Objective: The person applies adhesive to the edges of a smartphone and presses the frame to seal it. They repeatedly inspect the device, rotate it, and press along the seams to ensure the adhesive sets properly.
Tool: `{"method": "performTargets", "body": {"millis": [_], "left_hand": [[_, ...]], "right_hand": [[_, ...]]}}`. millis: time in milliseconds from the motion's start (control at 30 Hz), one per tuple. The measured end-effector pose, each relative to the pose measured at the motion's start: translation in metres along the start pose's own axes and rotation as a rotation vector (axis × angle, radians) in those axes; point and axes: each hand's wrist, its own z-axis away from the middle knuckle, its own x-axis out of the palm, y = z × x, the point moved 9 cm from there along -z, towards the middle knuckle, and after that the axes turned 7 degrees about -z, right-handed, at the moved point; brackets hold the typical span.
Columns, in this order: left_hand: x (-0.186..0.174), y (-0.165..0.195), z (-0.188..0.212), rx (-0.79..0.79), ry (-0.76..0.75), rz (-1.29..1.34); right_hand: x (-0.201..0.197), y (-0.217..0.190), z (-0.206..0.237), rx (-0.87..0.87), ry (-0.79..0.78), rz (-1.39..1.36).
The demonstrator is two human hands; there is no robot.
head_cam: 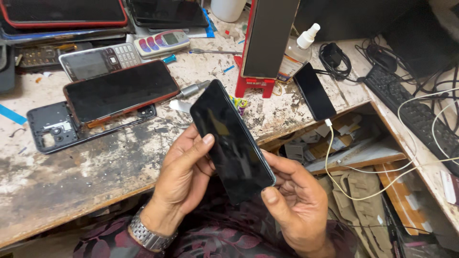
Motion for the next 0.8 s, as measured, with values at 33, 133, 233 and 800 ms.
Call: {"method": "performTargets", "body": {"millis": [33,133,233,800], "left_hand": [[0.000,-0.001,0.000,-0.009,0.002,0.006],[0.000,-0.003,0.000,-0.027,0.009,0.027],[-0.002,-0.004,0.000,-0.029,0.012,0.043],[-0.056,0.014,0.055,0.176,0.261,-0.046]], "right_hand": [[0.001,-0.001,0.000,-0.007,-0.003,-0.002],[0.004,-0.001,-0.001,-0.002,-0.017,0.002],[0.007,-0.001,-0.002,0.001,-0.030,0.008],[0.017,0.036,-0.009,0.069,-0.023,-0.094]]}}
